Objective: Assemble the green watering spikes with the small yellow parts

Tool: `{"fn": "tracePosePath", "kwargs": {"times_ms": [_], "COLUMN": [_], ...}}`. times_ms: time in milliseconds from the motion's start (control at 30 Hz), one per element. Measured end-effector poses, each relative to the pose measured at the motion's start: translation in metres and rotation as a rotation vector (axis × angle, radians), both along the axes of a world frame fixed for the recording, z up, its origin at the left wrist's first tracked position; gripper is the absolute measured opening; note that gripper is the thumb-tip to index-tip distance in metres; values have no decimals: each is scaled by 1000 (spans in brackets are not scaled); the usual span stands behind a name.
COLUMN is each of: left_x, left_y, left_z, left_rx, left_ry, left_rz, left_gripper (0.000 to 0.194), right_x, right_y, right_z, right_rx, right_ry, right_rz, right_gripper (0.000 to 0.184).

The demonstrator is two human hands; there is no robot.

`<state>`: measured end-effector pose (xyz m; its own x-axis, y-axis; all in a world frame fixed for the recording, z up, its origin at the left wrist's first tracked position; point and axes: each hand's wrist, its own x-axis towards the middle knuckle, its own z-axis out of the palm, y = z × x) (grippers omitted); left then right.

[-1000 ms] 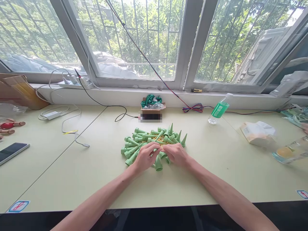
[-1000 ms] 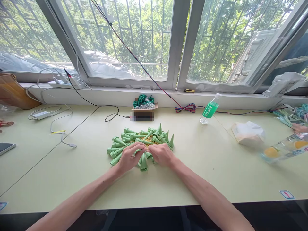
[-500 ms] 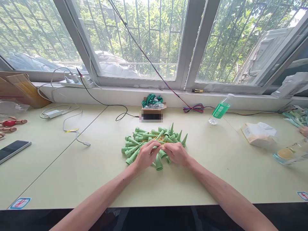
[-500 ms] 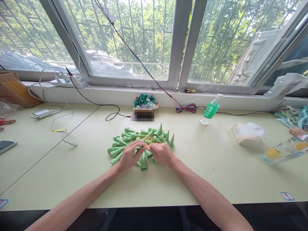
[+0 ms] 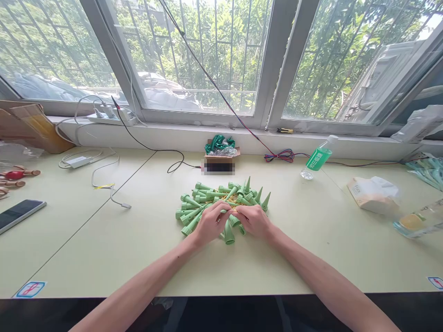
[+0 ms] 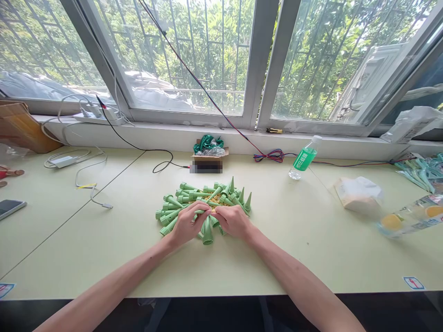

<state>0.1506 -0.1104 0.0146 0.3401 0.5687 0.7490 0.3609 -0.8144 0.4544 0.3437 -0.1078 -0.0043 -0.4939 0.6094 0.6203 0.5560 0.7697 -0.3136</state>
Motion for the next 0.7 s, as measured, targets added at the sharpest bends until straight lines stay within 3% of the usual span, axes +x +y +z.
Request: {"fn": "tracePosePath", "kwargs": {"times_ms": [267, 467, 700], "left_x": [0, -3, -3], "left_y": [0, 0, -2], "left_z": [-1, 0, 0], "left_rx": [-40, -57, -126], "left_ry": [-11, 11, 34], "left_rz": [27, 8, -38], "left_gripper": [7, 27, 33], "right_x": [-1, 1, 1], "right_y": [0, 1, 2], "right_z": [-1, -2, -4], "right_rx": [-17, 2, 46], "right_ry": [23, 23, -1], "right_rz": [-7, -60, -89], "right_gripper": [35, 40, 41]}}
